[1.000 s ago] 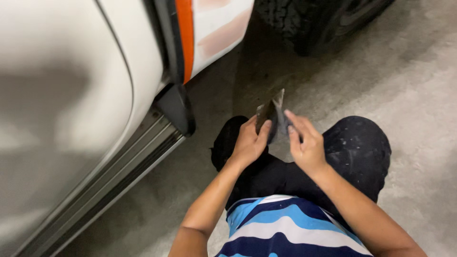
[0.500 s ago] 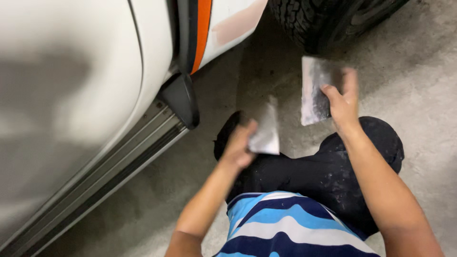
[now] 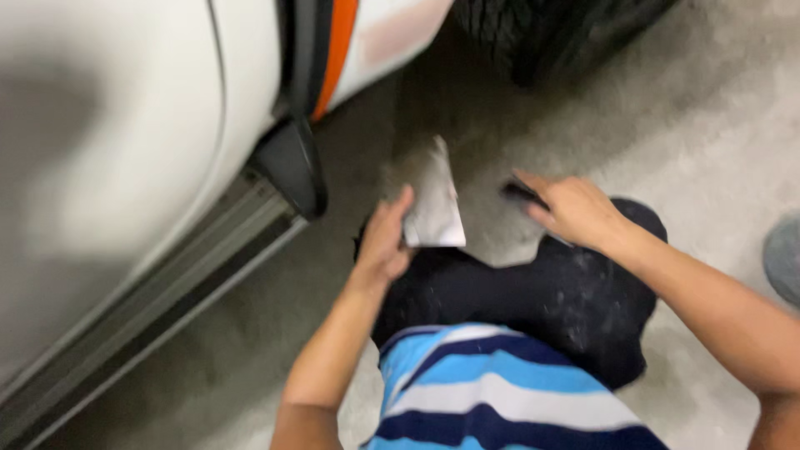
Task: The person applies body filler to a car's side panel using two metal spreaders. They repeatedly transfer filler between the spreaders and smooth it onto the surface near the wheel arch.
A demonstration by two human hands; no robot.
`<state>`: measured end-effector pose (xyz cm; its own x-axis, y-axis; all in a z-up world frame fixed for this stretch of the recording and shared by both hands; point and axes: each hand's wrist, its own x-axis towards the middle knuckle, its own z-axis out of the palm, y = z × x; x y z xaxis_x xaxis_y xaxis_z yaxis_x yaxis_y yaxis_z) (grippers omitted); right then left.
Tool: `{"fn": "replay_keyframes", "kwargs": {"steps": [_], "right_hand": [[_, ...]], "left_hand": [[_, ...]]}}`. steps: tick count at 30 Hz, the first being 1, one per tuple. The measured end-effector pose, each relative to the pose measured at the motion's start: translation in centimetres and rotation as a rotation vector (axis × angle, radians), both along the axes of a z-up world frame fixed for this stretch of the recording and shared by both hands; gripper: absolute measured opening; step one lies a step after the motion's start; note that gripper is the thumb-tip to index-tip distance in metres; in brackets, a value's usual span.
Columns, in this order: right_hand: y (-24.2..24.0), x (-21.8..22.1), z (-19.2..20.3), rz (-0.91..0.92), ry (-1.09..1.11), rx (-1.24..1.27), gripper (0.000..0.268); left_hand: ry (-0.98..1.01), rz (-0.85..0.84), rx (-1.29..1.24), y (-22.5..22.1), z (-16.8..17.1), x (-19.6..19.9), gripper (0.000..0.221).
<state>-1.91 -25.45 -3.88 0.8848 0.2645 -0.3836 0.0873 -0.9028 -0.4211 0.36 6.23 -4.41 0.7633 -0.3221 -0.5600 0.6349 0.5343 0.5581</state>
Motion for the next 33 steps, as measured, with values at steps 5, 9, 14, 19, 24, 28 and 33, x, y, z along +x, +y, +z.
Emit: {"fn": "replay_keyframes", "kwargs": {"steps": [5, 9, 14, 19, 24, 28, 33], "right_hand": [[3.8, -3.1, 4.1, 0.411, -0.665, 0.26, 0.05], [3.5, 0.4, 0.6, 0.221, -0.642, -0.12, 0.024], [1.8, 1.7, -3.5, -0.198, -0.259, 0.153, 0.031], [3.5, 1.4, -5.7, -0.646, -0.127, 0.898, 0.045], [5.2, 2.6, -5.2, -0.938, 0.335, 1.993, 0.048], [6.4, 2.1, -0.9, -0.768, 0.271, 2.056, 0.088], [7.4, 2.6, 3.9, -0.517, 0.138, 2.176, 0.116]], "left_hand": [[-0.16, 0.124, 0.272, 0.2, 0.3, 0.4, 0.044], [-0.213, -0.08, 0.432, 0.0, -1.4, -1.5, 0.046], [-0.194, -0.064, 0.444, 2.3, -2.2, -1.7, 0.047], [-0.053, 0.122, 0.105, 2.8, -5.7, -1.0, 0.048], [0.077, 0.169, 0.11, 4.7, -11.1, -0.8, 0.048], [-0.007, 0.199, -0.001, 6.2, -13.5, -0.6, 0.049], [0.006, 0.18, 0.017, 7.0, -14.2, -1.2, 0.053]]}}
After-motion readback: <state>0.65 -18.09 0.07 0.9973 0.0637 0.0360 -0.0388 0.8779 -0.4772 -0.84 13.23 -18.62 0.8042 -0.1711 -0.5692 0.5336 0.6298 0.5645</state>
